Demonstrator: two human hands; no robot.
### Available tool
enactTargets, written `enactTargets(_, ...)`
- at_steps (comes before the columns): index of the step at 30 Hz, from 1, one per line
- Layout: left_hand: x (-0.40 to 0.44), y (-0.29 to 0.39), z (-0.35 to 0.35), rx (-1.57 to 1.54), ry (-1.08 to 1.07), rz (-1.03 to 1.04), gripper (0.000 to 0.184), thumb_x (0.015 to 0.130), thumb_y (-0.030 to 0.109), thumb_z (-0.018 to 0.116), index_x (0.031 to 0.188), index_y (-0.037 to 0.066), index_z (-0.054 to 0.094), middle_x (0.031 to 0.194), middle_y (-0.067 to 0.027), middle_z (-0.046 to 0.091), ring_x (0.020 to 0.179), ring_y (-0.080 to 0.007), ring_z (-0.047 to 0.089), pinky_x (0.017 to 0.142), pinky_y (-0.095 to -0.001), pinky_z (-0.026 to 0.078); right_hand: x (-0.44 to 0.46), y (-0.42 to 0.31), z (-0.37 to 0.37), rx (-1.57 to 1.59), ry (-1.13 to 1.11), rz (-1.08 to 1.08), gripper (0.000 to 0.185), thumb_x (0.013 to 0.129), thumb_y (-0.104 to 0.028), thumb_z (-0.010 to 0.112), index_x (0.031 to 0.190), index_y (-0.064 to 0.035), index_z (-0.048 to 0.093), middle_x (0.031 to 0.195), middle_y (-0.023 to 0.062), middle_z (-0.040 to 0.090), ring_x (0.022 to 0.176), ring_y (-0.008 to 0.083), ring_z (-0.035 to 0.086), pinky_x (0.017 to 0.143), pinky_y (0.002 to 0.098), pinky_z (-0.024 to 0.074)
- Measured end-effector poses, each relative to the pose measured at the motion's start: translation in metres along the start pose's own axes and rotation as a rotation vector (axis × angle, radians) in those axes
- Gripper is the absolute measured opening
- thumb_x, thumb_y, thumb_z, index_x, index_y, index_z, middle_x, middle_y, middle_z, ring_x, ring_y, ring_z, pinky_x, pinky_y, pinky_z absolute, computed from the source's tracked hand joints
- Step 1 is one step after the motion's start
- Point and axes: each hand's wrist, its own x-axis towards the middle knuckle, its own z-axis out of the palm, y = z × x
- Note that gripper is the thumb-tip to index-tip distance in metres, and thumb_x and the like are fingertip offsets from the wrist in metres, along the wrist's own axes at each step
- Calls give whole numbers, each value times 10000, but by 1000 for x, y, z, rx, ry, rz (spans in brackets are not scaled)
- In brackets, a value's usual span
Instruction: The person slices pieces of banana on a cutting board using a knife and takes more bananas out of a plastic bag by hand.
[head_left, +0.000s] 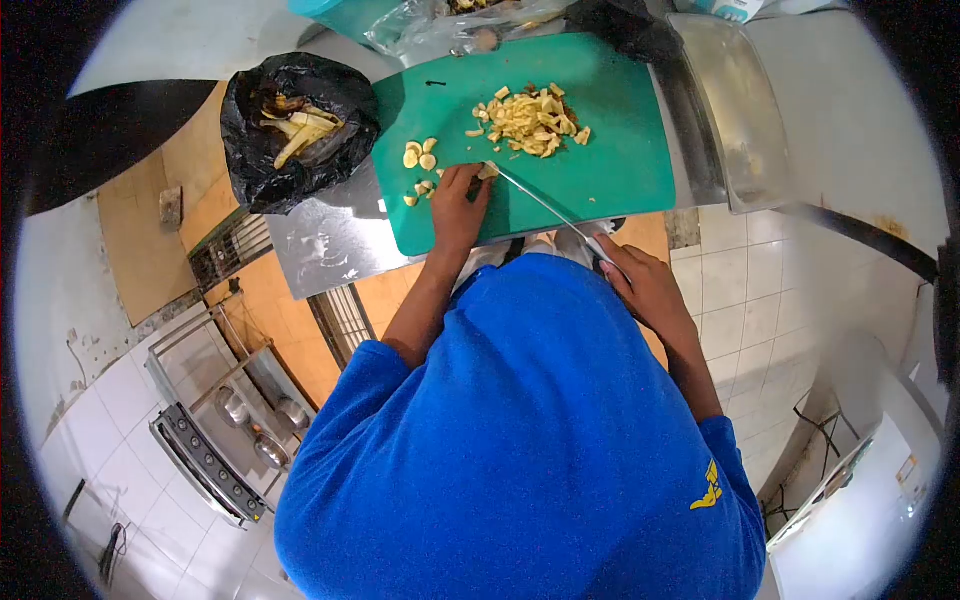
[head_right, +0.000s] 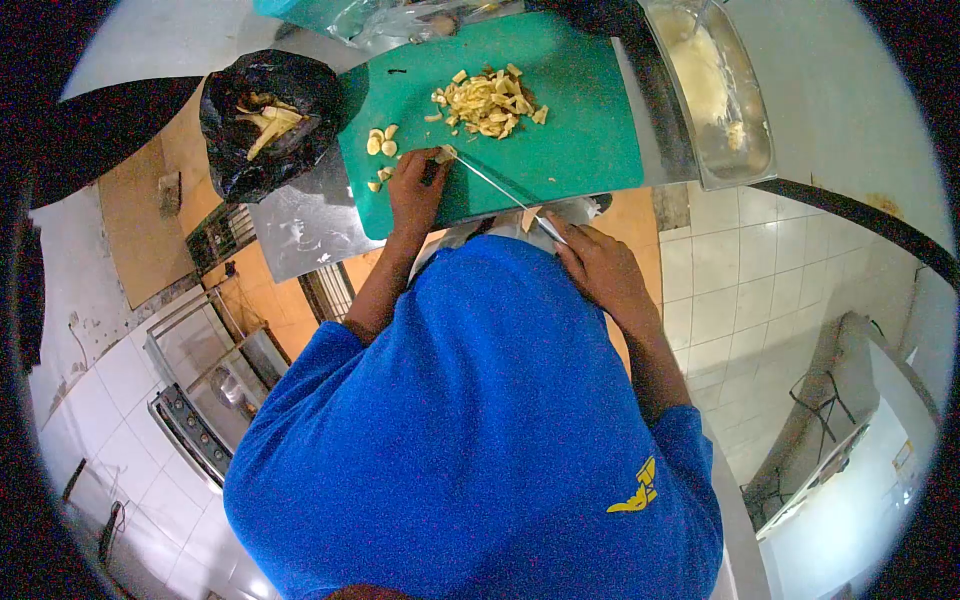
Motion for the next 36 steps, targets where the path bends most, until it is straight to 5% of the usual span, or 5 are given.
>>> enactTargets(7, 0, -4, 1, -27, 28, 7, 201, 782, 55, 760, 975, 49, 706, 952, -104, 693, 818, -256, 690, 717, -335, 560, 4, -7, -2, -60, -46, 61, 412, 979, -252, 538, 1380, -155, 523, 986, 168, 665, 882, 354, 655, 778, 440, 528)
enactTargets(25, -2, -2, -1, -78, -34, -7, 290, 797, 67, 766, 1058, 17, 650, 1085, -118, 643, 864, -245, 684, 747, -332, 571, -20, 2, -18, -53, -50, 95, 432, 983, -281, 517, 1407, -207, 492, 970, 145, 647, 855, 344, 656, 734, 446, 545)
enactTargets(36, -3, -10, 0, -26, -13, 71, 218, 799, 54, 729, 1002, 41, 653, 1054, -136, 655, 915, -318, 663, 790, -378, 546, 4, -11, -10, -102, -54, 32, 431, 989, -257, 513, 1414, -197, 478, 963, 149, 644, 874, 346, 646, 758, 444, 530)
